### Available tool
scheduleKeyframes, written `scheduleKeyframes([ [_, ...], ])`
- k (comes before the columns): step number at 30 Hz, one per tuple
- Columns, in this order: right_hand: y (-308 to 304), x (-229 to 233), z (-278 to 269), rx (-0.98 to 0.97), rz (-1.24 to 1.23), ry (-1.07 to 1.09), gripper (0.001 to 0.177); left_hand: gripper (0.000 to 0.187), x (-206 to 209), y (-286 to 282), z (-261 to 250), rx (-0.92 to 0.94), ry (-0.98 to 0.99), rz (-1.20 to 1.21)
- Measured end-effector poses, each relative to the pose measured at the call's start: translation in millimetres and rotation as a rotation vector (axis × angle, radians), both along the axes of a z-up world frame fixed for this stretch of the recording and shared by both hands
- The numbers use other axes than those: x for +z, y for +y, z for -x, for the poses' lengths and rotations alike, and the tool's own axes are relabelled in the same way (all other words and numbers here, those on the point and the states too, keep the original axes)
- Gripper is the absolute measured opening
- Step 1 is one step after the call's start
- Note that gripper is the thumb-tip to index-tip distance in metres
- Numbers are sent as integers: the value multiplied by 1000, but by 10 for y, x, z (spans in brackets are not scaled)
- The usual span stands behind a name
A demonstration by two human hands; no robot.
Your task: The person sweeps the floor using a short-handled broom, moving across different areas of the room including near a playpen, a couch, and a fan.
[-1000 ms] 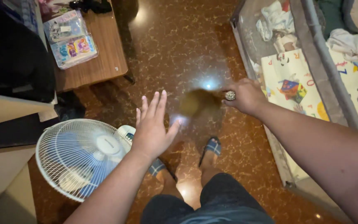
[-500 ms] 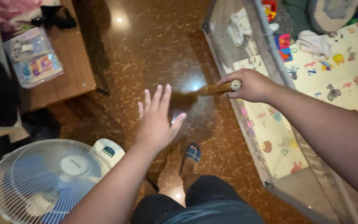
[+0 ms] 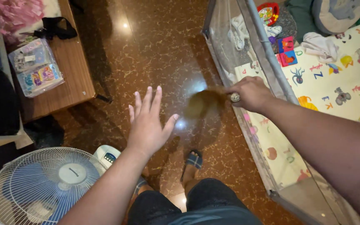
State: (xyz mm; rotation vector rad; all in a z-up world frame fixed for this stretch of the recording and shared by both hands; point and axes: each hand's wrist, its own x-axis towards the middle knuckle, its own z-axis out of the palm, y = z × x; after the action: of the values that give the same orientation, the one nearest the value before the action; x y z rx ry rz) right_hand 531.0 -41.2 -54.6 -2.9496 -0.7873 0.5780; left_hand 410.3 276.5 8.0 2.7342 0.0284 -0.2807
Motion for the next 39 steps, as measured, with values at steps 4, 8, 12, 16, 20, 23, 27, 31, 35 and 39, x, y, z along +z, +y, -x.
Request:
scheduleKeyframes([
  [4,-180,-162,7,-146,-201,-224,43,90,32,-15,-41,-15,-8,-11],
  [8,-250,17,98,-429,-479,-325,43,91,119,-3,-181,-42,-34,-14],
  [12,-217,504,191,-757,-649,-329,38,93,260,-56,-328,-80,-74,-1],
  [16,-191,883,275,-1012,-702,-321,32,94,429,-108,-591,-153,-143,27],
  [20,-225,1023,386,-1092,-602,-346,28,96,522,-49,-926,-242,-197,53],
  [23,-168,1047,457,-1126,-608,-363,29,98,492,53,-1253,-301,-212,59],
  [27,78,1070,437,-1209,-626,-374,31,101,390,253,-1750,-364,-237,87],
  [31,483,1038,221,-1385,-624,-328,34,101,398,467,-2394,-515,-252,132],
  [35,971,774,99,-1198,-418,-756,34,101,384,769,-2958,-737,-242,135],
  [39,1505,568,177,-1739,-657,-451,42,100,314,1198,-3334,-873,-256,118],
])
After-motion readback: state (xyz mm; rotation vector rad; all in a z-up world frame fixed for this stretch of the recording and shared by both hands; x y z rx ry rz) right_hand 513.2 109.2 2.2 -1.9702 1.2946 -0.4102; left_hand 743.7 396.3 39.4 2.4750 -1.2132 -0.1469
